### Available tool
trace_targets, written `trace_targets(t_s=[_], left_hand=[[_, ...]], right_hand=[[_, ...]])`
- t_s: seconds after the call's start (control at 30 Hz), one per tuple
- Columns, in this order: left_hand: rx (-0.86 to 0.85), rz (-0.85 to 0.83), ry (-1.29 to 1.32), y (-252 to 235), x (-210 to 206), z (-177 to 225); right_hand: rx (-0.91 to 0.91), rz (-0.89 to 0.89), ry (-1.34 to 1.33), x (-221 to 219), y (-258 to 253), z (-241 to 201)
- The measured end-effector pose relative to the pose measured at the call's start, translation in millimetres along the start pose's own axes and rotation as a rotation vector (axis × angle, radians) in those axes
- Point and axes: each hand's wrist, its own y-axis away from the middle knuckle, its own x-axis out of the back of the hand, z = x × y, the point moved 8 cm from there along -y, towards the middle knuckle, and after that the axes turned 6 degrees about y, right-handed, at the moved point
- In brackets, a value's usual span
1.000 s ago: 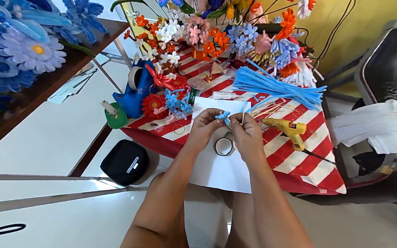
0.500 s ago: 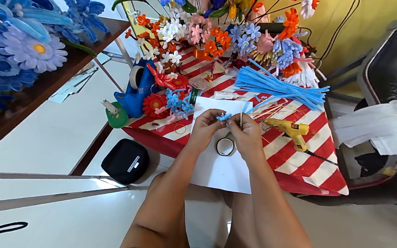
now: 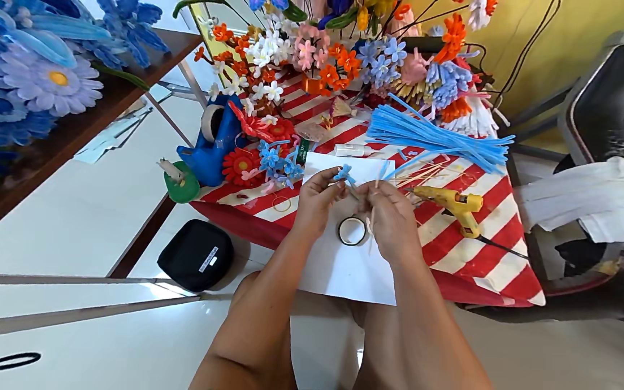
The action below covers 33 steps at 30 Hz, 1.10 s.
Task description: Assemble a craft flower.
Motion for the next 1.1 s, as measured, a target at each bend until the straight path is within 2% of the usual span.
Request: trace_targets(t_s=[0.17, 0.3, 0.5, 0.6, 0.73, 0.8, 0.87, 0.97, 1.1], left_hand=[[-0.027, 0.027, -0.073, 3.3, 0.0, 5.0], [-0.121, 0.011, -0.271, 9.7, -2.2, 13.0], [-0.162, 0.018, -0.314, 14.4, -1.7, 11.5], [-0.159, 0.032, -0.282, 12.6, 0.5, 13.9], [-0.074, 0.047, -0.137, 9.1, 2.1, 9.7], [-0.02, 0.05, -0.055, 8.8, -0.2, 7.3], [0.03, 0.05, 0.017, 8.8, -2.8, 4.1], [0.089, 0.062, 0.102, 9.2, -7.4, -0.1], [0.109, 0.031, 0.094, 8.3, -15.0, -7.7]], right_hand=[[0.066, -0.023, 0.251, -7.5, 1.1, -0.3], [0.084, -0.019, 0.203, -8.2, 1.8, -2.2], [0.128, -0.068, 0.15, -12.4, 8.6, -6.3], [0.261, 0.031, 0.283, 22.7, 15.1, -26.6], [0.367, 0.343, 0.424, 116.0, 28.8, -51.1], [0.331, 0.519, 0.491, 161.7, 38.1, -50.8], [0.164, 0.605, 0.597, 195.2, 43.4, -39.6], [-0.136, 0.424, 0.671, 218.1, 41.4, -4.9], [-0.271, 0.136, 0.682, 206.4, 28.6, 35.8]])
